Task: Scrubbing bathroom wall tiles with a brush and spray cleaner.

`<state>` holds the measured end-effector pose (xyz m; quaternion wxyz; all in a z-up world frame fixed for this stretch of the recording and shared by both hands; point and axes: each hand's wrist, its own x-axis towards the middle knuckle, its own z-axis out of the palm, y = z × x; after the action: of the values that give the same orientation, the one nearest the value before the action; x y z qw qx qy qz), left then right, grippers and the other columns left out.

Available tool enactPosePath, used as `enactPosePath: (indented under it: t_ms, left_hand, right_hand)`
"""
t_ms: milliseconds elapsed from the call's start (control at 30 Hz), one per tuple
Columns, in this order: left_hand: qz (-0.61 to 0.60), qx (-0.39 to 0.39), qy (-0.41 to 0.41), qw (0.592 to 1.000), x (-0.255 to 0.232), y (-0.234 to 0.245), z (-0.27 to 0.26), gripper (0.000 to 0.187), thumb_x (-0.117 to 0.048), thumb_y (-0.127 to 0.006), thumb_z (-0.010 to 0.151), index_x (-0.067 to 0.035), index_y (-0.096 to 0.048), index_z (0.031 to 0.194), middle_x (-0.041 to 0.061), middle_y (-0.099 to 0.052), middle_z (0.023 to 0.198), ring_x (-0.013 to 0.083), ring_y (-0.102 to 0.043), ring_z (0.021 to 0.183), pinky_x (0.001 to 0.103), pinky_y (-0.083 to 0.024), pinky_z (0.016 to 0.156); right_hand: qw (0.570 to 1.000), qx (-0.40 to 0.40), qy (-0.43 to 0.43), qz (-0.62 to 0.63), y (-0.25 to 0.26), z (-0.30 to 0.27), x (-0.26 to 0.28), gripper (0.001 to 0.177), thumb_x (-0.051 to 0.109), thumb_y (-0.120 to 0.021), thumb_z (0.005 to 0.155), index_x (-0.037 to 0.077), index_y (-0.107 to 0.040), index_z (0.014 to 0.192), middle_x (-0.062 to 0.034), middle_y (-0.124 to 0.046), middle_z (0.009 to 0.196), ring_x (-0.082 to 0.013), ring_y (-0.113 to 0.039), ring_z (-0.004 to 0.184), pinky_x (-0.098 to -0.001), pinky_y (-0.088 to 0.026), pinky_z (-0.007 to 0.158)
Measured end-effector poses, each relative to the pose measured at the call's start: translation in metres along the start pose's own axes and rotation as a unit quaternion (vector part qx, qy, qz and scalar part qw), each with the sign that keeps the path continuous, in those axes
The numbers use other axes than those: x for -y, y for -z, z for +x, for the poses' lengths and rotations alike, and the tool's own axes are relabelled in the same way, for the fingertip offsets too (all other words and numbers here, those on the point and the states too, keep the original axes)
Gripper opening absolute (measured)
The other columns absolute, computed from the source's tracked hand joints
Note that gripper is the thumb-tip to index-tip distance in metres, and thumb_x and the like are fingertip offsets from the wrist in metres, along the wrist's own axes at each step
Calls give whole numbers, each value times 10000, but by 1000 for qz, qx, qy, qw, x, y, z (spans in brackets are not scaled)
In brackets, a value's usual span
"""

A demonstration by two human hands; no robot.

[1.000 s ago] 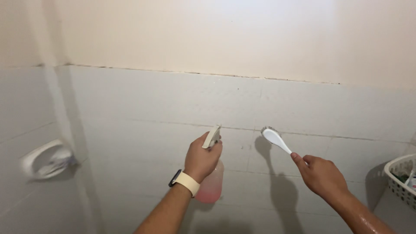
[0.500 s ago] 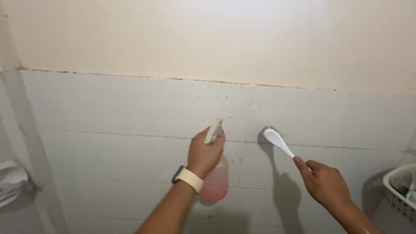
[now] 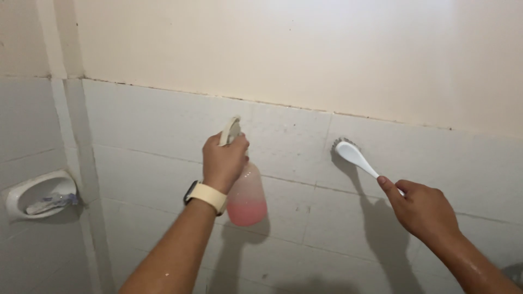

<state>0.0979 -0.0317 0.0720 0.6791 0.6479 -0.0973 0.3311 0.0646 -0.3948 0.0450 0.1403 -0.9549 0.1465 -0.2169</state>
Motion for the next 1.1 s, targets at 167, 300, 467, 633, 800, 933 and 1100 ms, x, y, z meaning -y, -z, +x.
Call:
enactPosePath:
  t_ms: [167, 300, 467, 633, 800, 933, 1100]
  left_hand:
    - [-1, 20, 7, 1000, -8, 3, 0, 226, -189, -643, 866, 27, -696, 825, 99, -688, 709, 161, -612, 569, 338, -517, 535]
    - [-6, 51, 19, 998, -5, 17, 13, 164, -160, -640, 824, -4, -690, 831, 66, -683, 707, 146, -636, 581, 325, -548, 557]
    - [66, 47, 20, 997, -7, 54, 29, 207, -161, -605, 826, 29, -665, 772, 91, -652, 641, 176, -635, 549, 346, -530, 560]
    - [70, 36, -2, 997, -9, 81, 45, 188, -160, -579, 815, 1, -676, 800, 98, -638, 610, 206, -614, 522, 381, -517, 536]
    - [51, 45, 23, 997, -1, 94, 55, 180, -150, -590, 808, -5, -695, 826, 80, -651, 618, 181, -619, 525, 348, -514, 532]
    - [40, 57, 23, 997, 7, 110, 65, 197, -168, -625, 816, 2, -721, 845, 60, -664, 628, 163, -621, 527, 336, -512, 522]
    - [19, 79, -6, 997, 19, 127, 77, 196, -173, -649, 820, 7, -721, 847, 47, -663, 645, 140, -618, 548, 325, -523, 529]
  right_hand:
    - [998, -27, -50, 14, 9, 36, -8, 659, 711, -377, 986, 169, -735, 1097, -64, -593, 550, -189, -416, 459, -352, -377, 458]
    - [996, -50, -20, -67, 42, 40, 43, 750, 696, -289, 1048, 109, -702, 833, -38, -557, 545, -159, -417, 450, -324, -387, 442]
    - [998, -16, 35, -41, 61, 38, 156, 773, 687, -284, 1059, 86, -627, 713, -5, -449, 565, -150, -332, 500, -331, -347, 464]
    - [973, -5, 224, -61, 42, 41, 297, 650, 644, -359, 1023, 104, -648, 805, -46, -515, 612, -202, -499, 555, -391, -451, 512]
    - [959, -48, 272, -67, 26, 51, 363, 768, 714, -388, 987, 63, -727, 763, -72, -571, 654, -239, -608, 658, -440, -498, 639]
    - [979, 13, 185, -90, 52, 54, 306, 774, 751, -345, 1017, 97, -545, 656, -34, -452, 632, -174, -383, 562, -372, -401, 558]
    - [969, -35, 69, -233, 79, 69, 220, 735, 746, -330, 994, 142, -629, 700, -40, -570, 631, -155, -524, 586, -409, -516, 662]
